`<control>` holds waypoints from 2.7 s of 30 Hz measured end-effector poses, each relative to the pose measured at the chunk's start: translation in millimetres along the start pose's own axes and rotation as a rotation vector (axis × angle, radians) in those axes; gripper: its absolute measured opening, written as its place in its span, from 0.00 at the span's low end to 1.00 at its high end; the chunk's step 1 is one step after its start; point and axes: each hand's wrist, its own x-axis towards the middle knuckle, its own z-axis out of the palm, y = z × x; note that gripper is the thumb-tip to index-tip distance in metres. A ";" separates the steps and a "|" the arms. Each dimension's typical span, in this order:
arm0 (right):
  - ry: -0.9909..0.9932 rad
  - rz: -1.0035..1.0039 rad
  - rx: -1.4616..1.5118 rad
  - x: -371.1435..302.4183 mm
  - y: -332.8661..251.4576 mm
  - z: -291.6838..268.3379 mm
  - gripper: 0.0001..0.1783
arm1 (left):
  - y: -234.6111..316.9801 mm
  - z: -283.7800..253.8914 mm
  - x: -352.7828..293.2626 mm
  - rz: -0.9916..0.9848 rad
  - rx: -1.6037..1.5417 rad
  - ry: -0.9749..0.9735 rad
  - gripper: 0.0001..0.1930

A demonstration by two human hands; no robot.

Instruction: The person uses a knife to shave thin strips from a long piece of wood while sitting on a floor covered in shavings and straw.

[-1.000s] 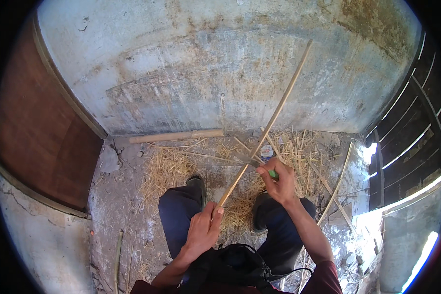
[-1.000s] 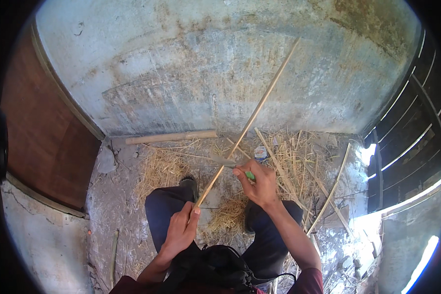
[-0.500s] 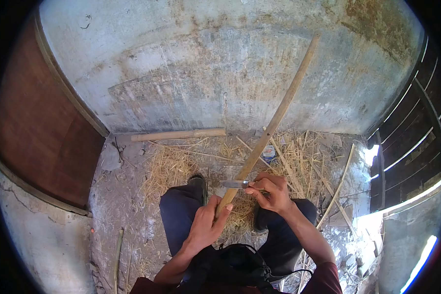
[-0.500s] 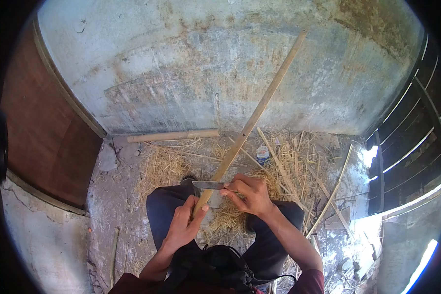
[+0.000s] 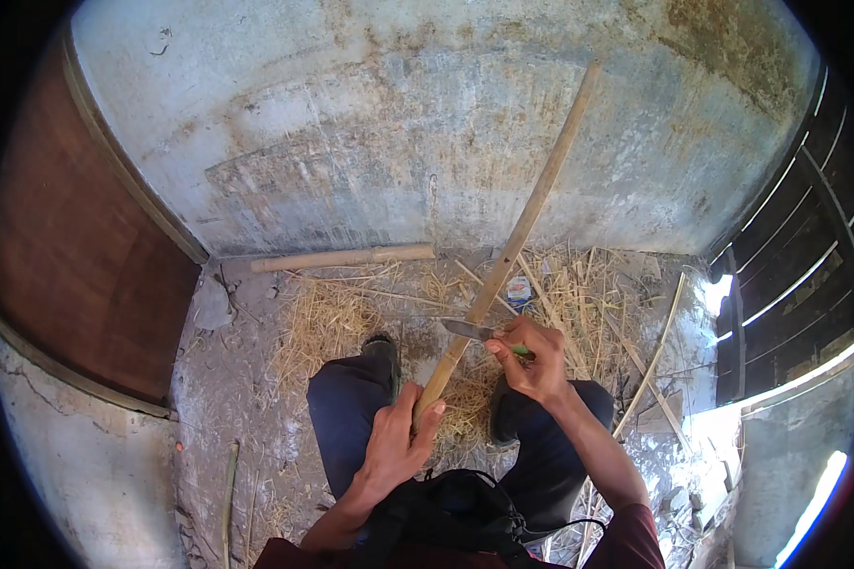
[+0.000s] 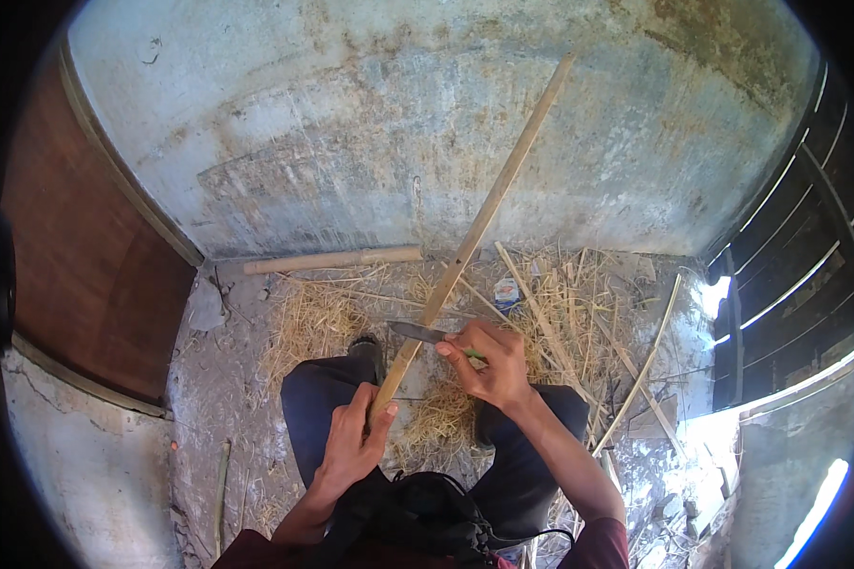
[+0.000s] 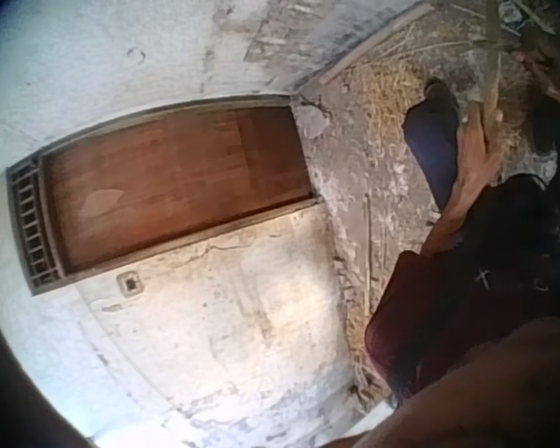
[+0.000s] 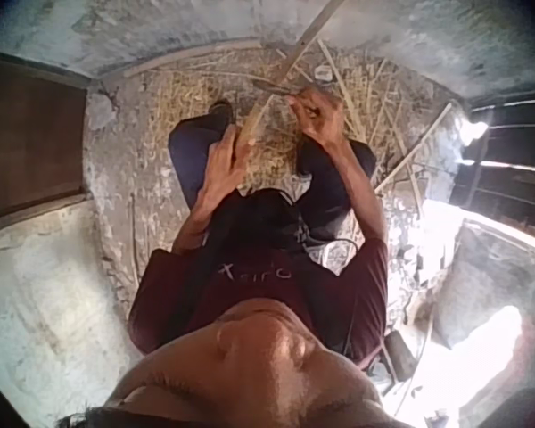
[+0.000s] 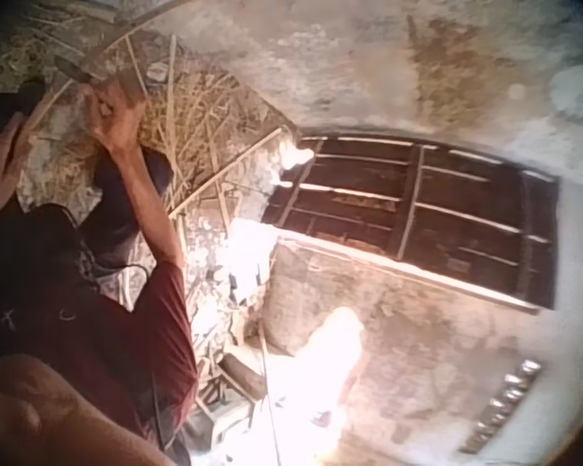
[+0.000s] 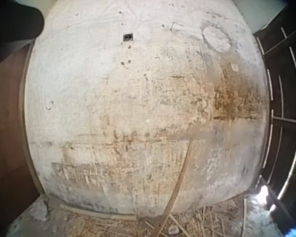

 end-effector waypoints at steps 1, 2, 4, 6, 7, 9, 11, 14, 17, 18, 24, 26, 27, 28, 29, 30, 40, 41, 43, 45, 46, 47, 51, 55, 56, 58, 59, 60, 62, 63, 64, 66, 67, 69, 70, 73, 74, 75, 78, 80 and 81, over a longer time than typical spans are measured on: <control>0.000 0.000 0.001 0.2 -0.6 0.3 0.11 | -0.3 -0.7 -0.3 0.000 0.001 0.001 0.10; -0.006 -0.002 0.002 0.5 -1.2 0.5 0.11 | -0.7 -1.2 -0.6 -0.012 -0.010 -0.003 0.11; -0.012 -0.005 0.001 1.3 -1.3 -0.4 0.12 | 0.2 -2.3 -0.4 -0.022 -0.021 -0.006 0.11; -0.047 -0.068 -0.007 2.8 -0.6 -3.1 0.12 | 3.3 -3.4 0.8 -0.066 -0.034 -0.028 0.11; -0.046 -0.071 -0.007 1.9 -0.9 -2.8 0.12 | 2.6 -3.1 0.6 -0.063 -0.034 -0.027 0.11; -0.094 -0.076 -0.001 -1.9 -1.1 -1.8 0.11 | 0.2 -1.7 -0.1 -0.016 -0.033 -0.017 0.11; -0.072 -0.092 -0.015 0.2 3.2 -3.9 0.11 | 4.3 -1.8 0.2 -0.045 -0.029 -0.027 0.11; 0.010 -0.024 -0.026 9.8 6.7 -11.3 0.12 | 2.9 -2.9 -4.6 -0.064 -0.021 -0.039 0.11; 0.072 0.070 -0.013 8.8 5.7 -10.3 0.12 | 1.9 -5.4 -6.1 -0.069 -0.016 -0.045 0.10; 0.065 0.061 -0.015 7.1 5.3 -9.6 0.12 | 2.0 -6.0 -6.0 -0.083 -0.013 -0.048 0.10; -0.011 -0.036 -0.008 7.5 2.5 -9.5 0.12 | -1.0 -5.7 -7.1 -0.059 0.005 -0.050 0.10; 0.036 0.020 -0.015 12.2 9.9 -16.1 0.12 | 4.3 -7.9 -12.6 -0.068 0.005 -0.053 0.10; 0.091 0.103 -0.039 16.1 13.1 -21.3 0.12 | 5.4 -8.5 -15.2 -0.076 0.006 -0.051 0.10; 0.145 0.182 -0.061 18.6 14.5 -24.0 0.12 | 3.6 -9.0 -16.5 -0.075 0.007 -0.052 0.10; 0.146 0.182 -0.061 18.5 13.5 -23.5 0.12 | 0.7 -9.8 -17.6 -0.083 0.007 -0.057 0.10; 0.123 0.121 -0.058 17.9 11.7 -21.7 0.12 | -0.7 -10.2 -18.1 -0.092 0.007 -0.062 0.10; -0.114 -0.130 -0.051 -1.8 -5.8 -3.8 0.13 | -0.1 -12.4 -3.5 -0.097 0.009 -0.099 0.15; -0.114 -0.131 -0.050 -1.9 -7.2 -3.1 0.13 | 3.0 -9.7 -3.0 -0.106 0.003 -0.059 0.16; -0.134 -0.136 -0.056 -1.5 -9.1 -2.4 0.14 | 8.0 -7.2 -0.9 -0.115 -0.003 -0.019 0.17; -0.130 -0.131 -0.031 -1.3 -9.6 -1.5 0.14 | 11.7 -6.5 2.6 -0.047 0.001 -0.007 0.17; -0.126 -0.124 -0.006 -1.9 -9.8 -1.2 0.14 | 11.4 -5.4 3.9 -0.048 0.001 -0.008 0.17; -0.127 -0.123 -0.006 -2.0 -9.0 -1.3 0.14 | 10.2 -4.0 5.3 -0.042 0.004 0.011 0.17; -0.104 -0.091 0.032 -2.1 -6.5 0.1 0.10 | 10.7 -0.9 8.9 -0.026 -0.006 0.049 0.19; -0.059 -0.129 -0.050 0.0 -4.7 -3.0 0.11 | 12.1 -2.2 7.4 -0.087 -0.012 -0.011 0.18; -0.059 -0.128 -0.049 5.1 -1.3 -7.5 0.11 | 11.2 -2.5 5.1 -0.091 -0.027 -0.027 0.18; 0.131 0.114 -0.064 17.0 6.9 -18.5 0.12 | 10.2 -2.6 0.2 -0.096 -0.042 -0.045 0.17; 0.132 0.116 -0.065 16.3 7.1 -18.8 0.12 | 10.3 -2.5 -2.6 -0.115 -0.043 -0.049 0.18; 0.099 0.102 -0.071 15.2 7.5 -18.8 0.12 | 10.0 -2.4 -5.0 -0.134 -0.044 -0.053 0.18; 0.068 0.083 -0.079 14.9 9.0 -18.1 0.12 | 7.1 -3.9 -8.2 -0.141 -0.042 -0.038 0.18; 0.072 0.083 -0.061 14.1 10.1 -16.6 0.12 | 5.7 -5.3 -8.6 -0.151 -0.040 -0.023 0.18; 0.074 0.086 -0.038 12.0 10.5 -14.3 0.13 | 4.2 -7.5 -8.5 -0.153 -0.038 -0.022 0.18; 0.009 0.087 -0.039 7.1 8.8 -14.8 0.12 | 1.0 -11.6 -7.6 -0.154 -0.016 -0.046 0.18; -0.053 0.086 -0.048 5.2 6.9 -16.3 0.13 | -0.5 -12.5 -6.8 -0.152 -0.017 -0.046 0.18; -0.087 0.154 0.001 -1.2 -0.5 -10.2 0.15 | -5.8 -12.9 -4.3 -0.140 -0.053 -0.092 0.21; -0.122 0.220 0.055 -2.7 -4.2 -6.3 0.18 | -11.0 -12.5 -3.8 -0.139 -0.051 -0.090 0.21; -0.142 0.342 0.227 -2.2 -11.0 -1.3 0.24 | -28.8 -10.8 -0.6 -0.137 -0.163 -0.155 0.24; -0.143 0.341 0.227 -1.3 -10.4 -1.1 0.24 | -32.4 -11.4 1.7 -0.138 -0.257 -0.223 0.26; -0.116 0.431 0.346 0.5 -9.1 -0.9 0.26 | -35.5 -11.6 3.4 -0.138 -0.351 -0.291 0.28; -0.055 0.527 0.529 7.6 -3.3 1.3 0.25 | -40.7 -10.3 7.1 -0.189 -0.421 -0.417 0.30; -0.018 0.542 0.590 5.0 4.7 1.6 0.23 | -32.7 -13.5 10.5 -0.265 -0.437 -0.484 0.30; -0.061 0.576 0.549 2.4 9.9 -1.5 0.19 | -30.0 -14.4 12.0 -0.341 -0.452 -0.549 0.31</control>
